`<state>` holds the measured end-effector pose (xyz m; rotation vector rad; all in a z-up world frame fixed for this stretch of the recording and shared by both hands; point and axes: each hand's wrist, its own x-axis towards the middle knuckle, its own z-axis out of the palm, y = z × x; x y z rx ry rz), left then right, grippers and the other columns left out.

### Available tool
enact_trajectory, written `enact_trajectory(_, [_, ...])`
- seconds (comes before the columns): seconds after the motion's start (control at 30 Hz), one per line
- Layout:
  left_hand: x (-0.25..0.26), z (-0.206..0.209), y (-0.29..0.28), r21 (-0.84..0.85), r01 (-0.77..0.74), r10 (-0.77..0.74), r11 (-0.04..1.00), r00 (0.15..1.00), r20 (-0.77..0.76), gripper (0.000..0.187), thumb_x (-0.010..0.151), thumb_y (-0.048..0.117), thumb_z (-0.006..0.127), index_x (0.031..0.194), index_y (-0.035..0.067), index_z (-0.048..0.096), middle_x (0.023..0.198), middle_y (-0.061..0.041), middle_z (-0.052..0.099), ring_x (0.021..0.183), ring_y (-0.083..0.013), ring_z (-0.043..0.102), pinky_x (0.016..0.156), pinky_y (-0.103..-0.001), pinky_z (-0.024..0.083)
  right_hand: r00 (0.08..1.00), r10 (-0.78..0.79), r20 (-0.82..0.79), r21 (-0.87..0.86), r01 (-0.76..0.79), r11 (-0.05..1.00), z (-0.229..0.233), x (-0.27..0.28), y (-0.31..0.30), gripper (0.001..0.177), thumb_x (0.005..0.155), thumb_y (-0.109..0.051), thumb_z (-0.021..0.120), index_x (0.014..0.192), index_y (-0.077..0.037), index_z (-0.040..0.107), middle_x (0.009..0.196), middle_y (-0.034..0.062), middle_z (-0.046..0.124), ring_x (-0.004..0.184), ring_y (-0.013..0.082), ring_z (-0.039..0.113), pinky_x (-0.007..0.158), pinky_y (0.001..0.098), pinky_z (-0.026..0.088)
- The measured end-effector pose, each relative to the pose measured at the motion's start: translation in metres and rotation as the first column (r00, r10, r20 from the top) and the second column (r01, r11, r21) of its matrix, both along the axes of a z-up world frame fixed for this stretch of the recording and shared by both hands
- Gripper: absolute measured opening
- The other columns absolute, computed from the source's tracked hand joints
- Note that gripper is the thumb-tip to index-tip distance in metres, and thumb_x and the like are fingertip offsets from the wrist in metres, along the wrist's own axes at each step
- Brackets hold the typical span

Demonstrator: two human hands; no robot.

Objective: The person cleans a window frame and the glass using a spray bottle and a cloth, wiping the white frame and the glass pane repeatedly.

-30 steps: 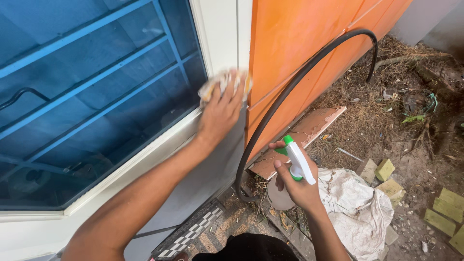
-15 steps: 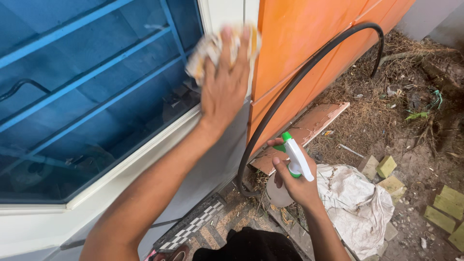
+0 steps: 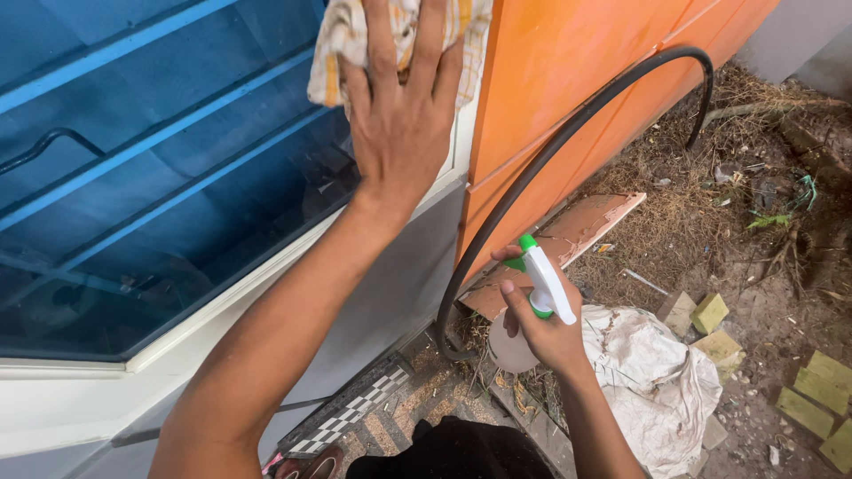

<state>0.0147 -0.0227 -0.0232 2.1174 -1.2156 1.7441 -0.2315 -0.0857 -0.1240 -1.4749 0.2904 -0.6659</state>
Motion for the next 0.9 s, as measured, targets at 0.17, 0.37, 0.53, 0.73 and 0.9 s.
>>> enact_trajectory(0.17, [-0.018,-0.041,0.012,0.324,-0.048,0.053,0.945,0.999,-0.005,0.046,0.107,0.011,0.055,0.151,-0.001,0.060,0.171,-0.011,0.032,0.157,-0.0390,0.024,0.105,-0.046,0.045,1.000,0.017,0.000,-0.053,-0.017,0.998,0.001,0.005,-0.003,0.050,0.095,-0.007,0.064,0.142,0.002,0.048,0.124,0.0145,0.070,0.048,0.0087,0.060,0.041,0.0235,0.050])
enact_trajectory(0.37, [-0.027,-0.093,0.014,0.523,0.023,0.094,0.852,0.976,-0.195,0.060,0.099,0.025,0.049,0.151,-0.005,0.054,0.164,-0.021,0.037,0.154,-0.0339,0.026,0.119,-0.041,0.038,1.000,0.011,-0.024,-0.043,-0.012,0.999,-0.003,0.007,-0.007,0.053,0.094,-0.008,0.064,0.144,0.002,0.048,0.123,0.0136,0.070,0.047,0.0090,0.059,0.040,0.0242,0.050])
enact_trajectory(0.53, [-0.029,-0.093,-0.013,0.361,0.034,0.050,0.932,0.974,-0.222,0.057,0.100,0.023,0.051,0.150,-0.005,0.052,0.163,-0.016,0.038,0.153,-0.0305,0.027,0.115,-0.040,0.038,1.000,-0.014,-0.021,-0.030,0.014,0.999,-0.006,0.010,-0.007,0.053,0.094,-0.005,0.063,0.144,0.002,0.048,0.122,0.0141,0.071,0.047,0.0092,0.058,0.041,0.0249,0.050])
enact_trajectory(0.73, [-0.042,-0.111,0.045,0.537,-0.006,0.142,0.843,0.967,-0.212,0.046,0.092,0.020,0.059,0.130,-0.004,0.069,0.161,-0.014,0.040,0.152,-0.0340,0.030,0.116,-0.041,0.042,1.000,0.011,-0.015,-0.026,-0.011,1.000,-0.007,0.019,-0.007,0.051,0.093,-0.003,0.063,0.141,0.003,0.048,0.121,0.0140,0.070,0.045,0.0097,0.056,0.040,0.0252,0.049])
enact_trajectory(0.9, [-0.053,-0.148,0.143,0.529,-0.045,0.219,0.847,0.937,-0.271,0.027,0.091,0.017,0.069,0.115,0.009,0.078,0.166,-0.008,0.037,0.151,-0.0368,0.028,0.101,-0.043,0.050,0.997,0.068,-0.042,-0.098,-0.071,0.993,-0.011,0.033,0.001,0.042,0.094,-0.002,0.063,0.135,0.005,0.054,0.120,0.0152,0.072,0.046,0.0105,0.058,0.042,0.0251,0.049])
